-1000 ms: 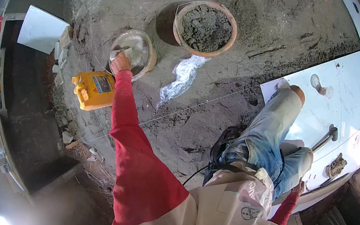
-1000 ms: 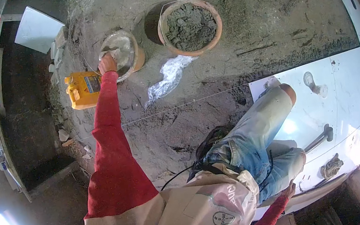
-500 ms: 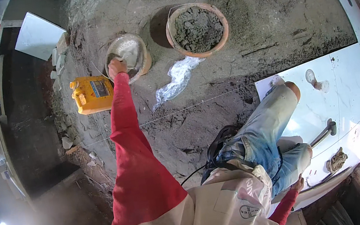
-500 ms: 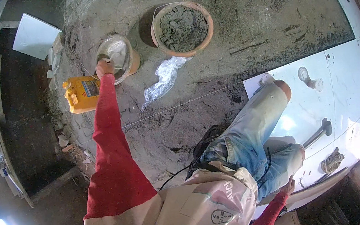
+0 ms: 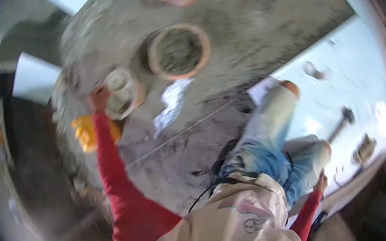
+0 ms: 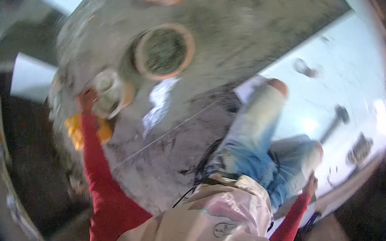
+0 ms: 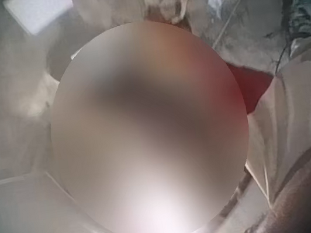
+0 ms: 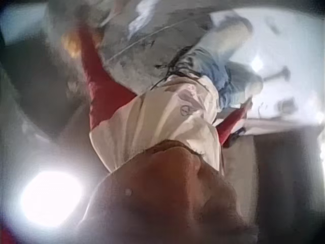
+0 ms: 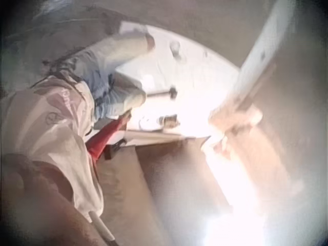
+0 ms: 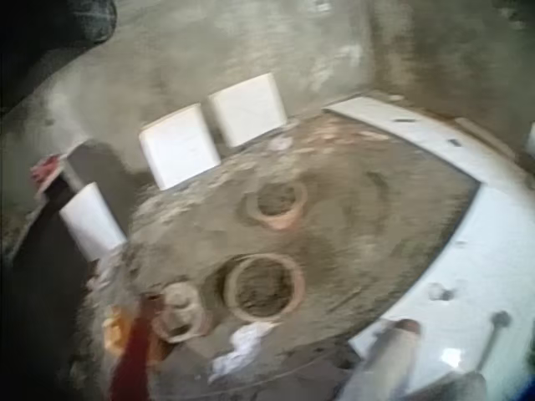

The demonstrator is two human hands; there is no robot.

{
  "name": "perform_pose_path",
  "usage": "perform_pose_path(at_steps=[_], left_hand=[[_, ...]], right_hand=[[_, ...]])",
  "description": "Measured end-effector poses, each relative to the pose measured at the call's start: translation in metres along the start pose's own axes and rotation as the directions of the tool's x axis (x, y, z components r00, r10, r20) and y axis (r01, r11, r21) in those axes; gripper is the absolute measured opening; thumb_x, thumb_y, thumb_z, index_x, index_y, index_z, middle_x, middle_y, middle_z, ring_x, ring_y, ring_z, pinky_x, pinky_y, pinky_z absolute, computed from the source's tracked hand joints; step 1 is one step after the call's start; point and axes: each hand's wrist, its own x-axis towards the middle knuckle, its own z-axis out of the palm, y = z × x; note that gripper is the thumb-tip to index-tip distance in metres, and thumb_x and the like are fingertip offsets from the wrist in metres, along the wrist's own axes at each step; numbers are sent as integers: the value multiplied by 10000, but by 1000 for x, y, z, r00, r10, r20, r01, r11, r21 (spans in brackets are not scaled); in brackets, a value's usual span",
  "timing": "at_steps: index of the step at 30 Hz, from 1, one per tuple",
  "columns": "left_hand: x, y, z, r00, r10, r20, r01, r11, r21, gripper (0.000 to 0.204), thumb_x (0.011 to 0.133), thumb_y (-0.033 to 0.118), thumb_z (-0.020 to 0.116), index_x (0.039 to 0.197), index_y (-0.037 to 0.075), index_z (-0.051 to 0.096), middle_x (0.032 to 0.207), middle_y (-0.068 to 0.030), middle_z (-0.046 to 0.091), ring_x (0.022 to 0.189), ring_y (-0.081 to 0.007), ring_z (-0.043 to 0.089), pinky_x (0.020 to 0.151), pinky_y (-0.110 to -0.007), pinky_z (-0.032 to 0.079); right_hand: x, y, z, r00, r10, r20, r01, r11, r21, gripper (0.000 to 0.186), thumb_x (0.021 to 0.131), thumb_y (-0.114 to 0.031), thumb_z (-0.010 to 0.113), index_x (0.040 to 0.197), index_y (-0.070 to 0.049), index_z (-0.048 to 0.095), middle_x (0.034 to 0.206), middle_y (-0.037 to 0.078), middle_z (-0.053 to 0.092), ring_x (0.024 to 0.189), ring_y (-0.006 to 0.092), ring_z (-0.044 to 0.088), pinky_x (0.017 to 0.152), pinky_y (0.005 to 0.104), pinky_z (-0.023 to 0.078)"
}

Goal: The person taps a floor tile with a rubber mallet, wipes the surface with a cloth, and pours liquid from a cup into the gaps between tiles before spreading it with a trowel.

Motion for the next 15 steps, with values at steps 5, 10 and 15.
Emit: perform_pose_path(at_steps=[5,10,15], left_hand=[[-39,131,0,970,213,115,-232,954,189,264,902,222,690,1037,1,742,959,-160,749,859,-201,718,767,-366,555],[-78,338,98,894,322,310,-256,937,-237,212,916,184,735,1009,-3,697,862,-28,685,763,-106,644,672,-268,531],[-169,531,224,599,579,554,-547,800,-245,175,928,184,721,982,18,703,821,-7,670,707,-72,600,624,-231,472]], right_hand=[[-6,-83,55,953,289,91,-239,901,-362,781,790,-671,715,937,88,603,884,224,658,834,329,623,768,435,495],[11,-136,55,962,274,-13,-247,843,-478,906,735,-772,686,1052,74,620,1034,277,625,946,415,625,837,473,522],[12,-168,61,935,348,-63,-345,859,-379,904,745,-706,689,1263,11,500,1227,239,514,1197,406,495,950,512,478]])
